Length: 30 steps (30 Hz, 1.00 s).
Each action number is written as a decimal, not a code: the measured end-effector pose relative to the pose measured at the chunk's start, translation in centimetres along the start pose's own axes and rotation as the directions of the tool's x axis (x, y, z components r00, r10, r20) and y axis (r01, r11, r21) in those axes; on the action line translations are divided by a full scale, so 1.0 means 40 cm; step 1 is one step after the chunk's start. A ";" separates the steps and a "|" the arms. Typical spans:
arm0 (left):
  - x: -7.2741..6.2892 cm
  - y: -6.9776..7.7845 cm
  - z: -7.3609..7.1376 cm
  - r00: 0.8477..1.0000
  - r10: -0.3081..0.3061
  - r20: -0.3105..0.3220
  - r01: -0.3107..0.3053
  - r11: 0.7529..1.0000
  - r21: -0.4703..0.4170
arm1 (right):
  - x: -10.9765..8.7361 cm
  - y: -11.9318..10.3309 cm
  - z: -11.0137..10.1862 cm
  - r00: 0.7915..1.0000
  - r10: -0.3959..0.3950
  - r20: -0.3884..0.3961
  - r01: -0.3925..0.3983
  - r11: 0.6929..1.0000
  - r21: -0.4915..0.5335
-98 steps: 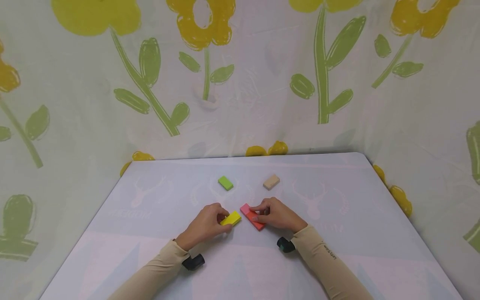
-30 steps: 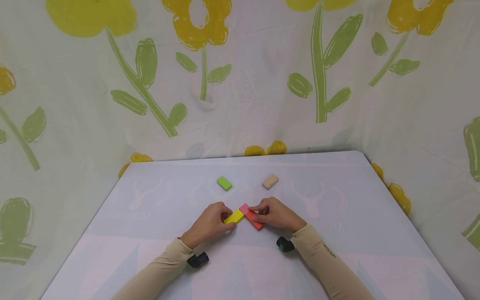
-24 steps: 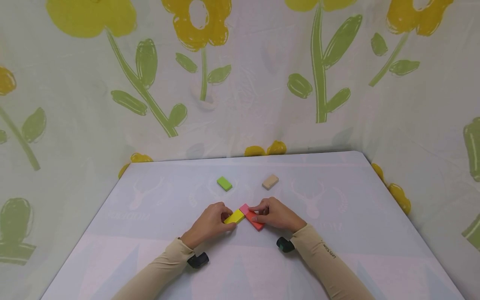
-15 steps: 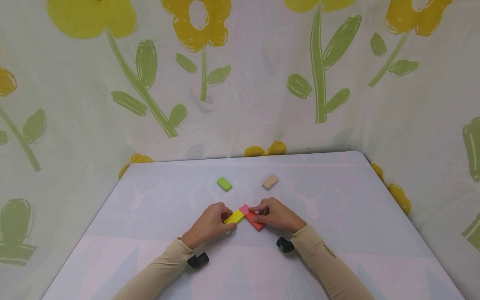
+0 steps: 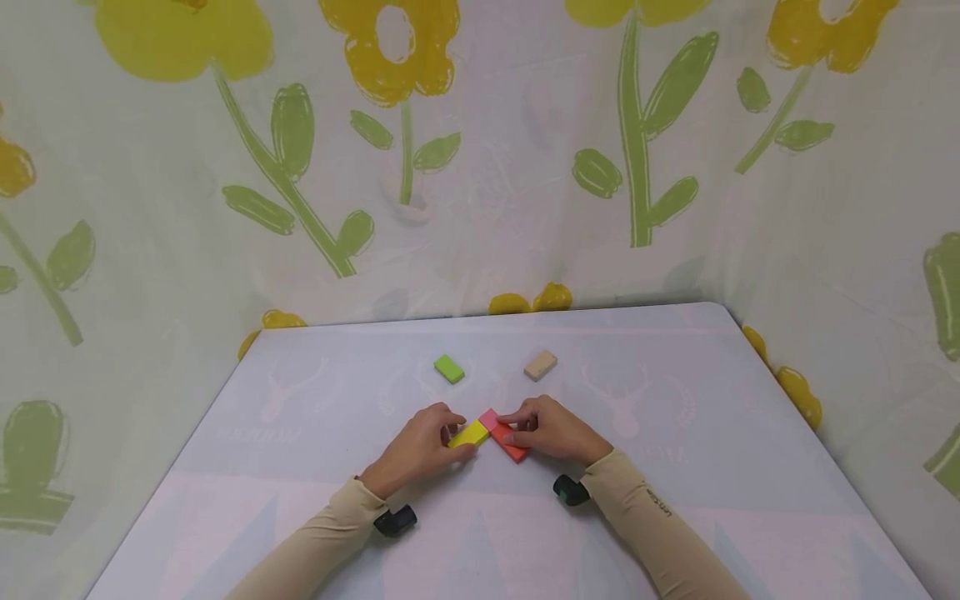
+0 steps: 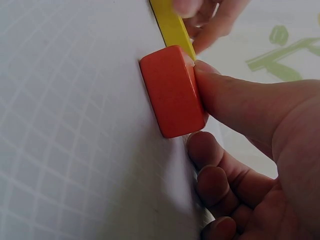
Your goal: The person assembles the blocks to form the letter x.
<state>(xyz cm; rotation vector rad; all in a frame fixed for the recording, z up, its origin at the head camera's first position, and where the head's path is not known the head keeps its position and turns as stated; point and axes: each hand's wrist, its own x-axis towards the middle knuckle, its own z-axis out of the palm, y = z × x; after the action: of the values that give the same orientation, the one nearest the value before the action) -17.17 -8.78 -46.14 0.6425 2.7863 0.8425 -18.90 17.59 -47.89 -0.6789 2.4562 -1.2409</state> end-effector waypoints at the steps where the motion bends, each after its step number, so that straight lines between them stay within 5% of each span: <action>1: 0.000 0.000 -0.003 1.000 0.003 -0.006 -0.003 1.000 0.000 | 0.000 0.000 0.000 1.000 -0.001 0.000 0.001 1.000 0.003; 5: 0.001 0.004 -0.022 1.000 -0.005 -0.025 0.005 1.000 -0.009 | 0.002 0.000 0.001 1.000 -0.007 0.000 0.007 1.000 0.001; 16: 0.011 0.030 -0.073 0.992 0.099 -0.081 -0.098 0.995 0.011 | 0.003 0.004 0.000 1.000 0.001 0.002 -0.001 1.000 -0.005; 30: 0.036 0.042 -0.110 0.959 0.214 -0.187 -0.224 0.974 -0.033 | -0.001 0.008 0.001 0.999 -0.032 -0.013 0.032 0.999 0.018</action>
<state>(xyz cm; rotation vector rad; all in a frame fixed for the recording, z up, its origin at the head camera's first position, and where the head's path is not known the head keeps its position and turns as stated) -19.07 -9.04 -41.60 0.9226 2.8777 1.0655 -18.91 17.73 -48.16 -0.7101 2.4499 -1.2816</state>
